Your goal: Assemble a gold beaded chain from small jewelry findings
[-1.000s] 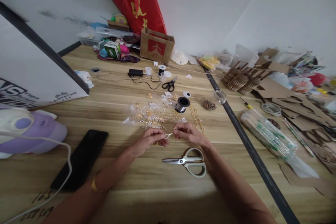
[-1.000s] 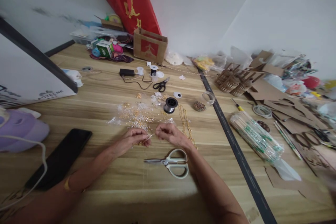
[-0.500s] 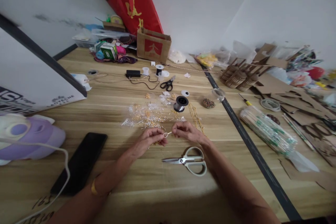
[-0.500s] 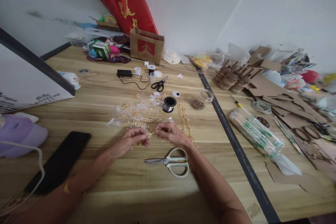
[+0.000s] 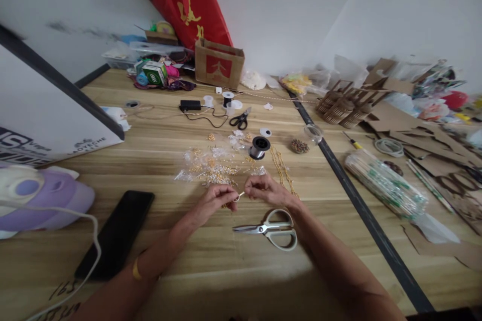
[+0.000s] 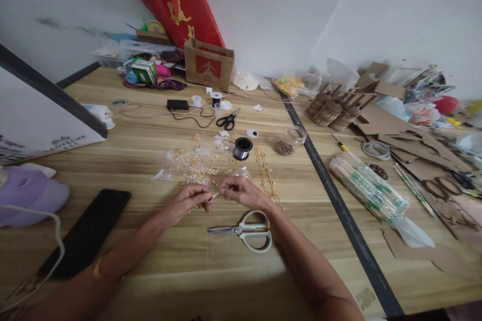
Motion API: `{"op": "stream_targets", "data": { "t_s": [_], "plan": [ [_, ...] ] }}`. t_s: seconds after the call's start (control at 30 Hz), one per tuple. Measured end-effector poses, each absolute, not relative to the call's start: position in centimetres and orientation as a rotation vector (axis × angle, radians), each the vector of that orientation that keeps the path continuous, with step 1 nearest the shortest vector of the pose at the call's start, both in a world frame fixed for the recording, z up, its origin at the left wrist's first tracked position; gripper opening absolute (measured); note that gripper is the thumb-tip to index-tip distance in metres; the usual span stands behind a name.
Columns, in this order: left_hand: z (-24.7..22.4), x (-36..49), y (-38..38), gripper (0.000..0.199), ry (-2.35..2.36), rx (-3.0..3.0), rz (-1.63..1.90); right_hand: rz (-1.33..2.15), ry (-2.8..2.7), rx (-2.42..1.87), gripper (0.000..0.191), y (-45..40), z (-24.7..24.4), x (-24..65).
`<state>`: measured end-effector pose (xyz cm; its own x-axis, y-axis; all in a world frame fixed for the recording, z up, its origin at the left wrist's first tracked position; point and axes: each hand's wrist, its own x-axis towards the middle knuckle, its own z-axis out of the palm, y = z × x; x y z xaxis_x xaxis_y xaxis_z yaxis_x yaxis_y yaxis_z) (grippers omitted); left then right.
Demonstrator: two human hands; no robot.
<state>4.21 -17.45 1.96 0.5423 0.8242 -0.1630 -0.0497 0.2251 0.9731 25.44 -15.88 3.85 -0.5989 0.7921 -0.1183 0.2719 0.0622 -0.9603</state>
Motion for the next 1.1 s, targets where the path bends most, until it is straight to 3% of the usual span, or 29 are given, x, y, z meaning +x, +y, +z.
{"op": "stream_targets", "data": {
  "t_s": [1.1],
  "plan": [
    [2.57, 4.48, -17.39, 0.029, 0.879, 1.195, 0.685, 1.762, -1.715, -1.011, 0.035, -15.21, 3.34, 25.65]
  ]
}}
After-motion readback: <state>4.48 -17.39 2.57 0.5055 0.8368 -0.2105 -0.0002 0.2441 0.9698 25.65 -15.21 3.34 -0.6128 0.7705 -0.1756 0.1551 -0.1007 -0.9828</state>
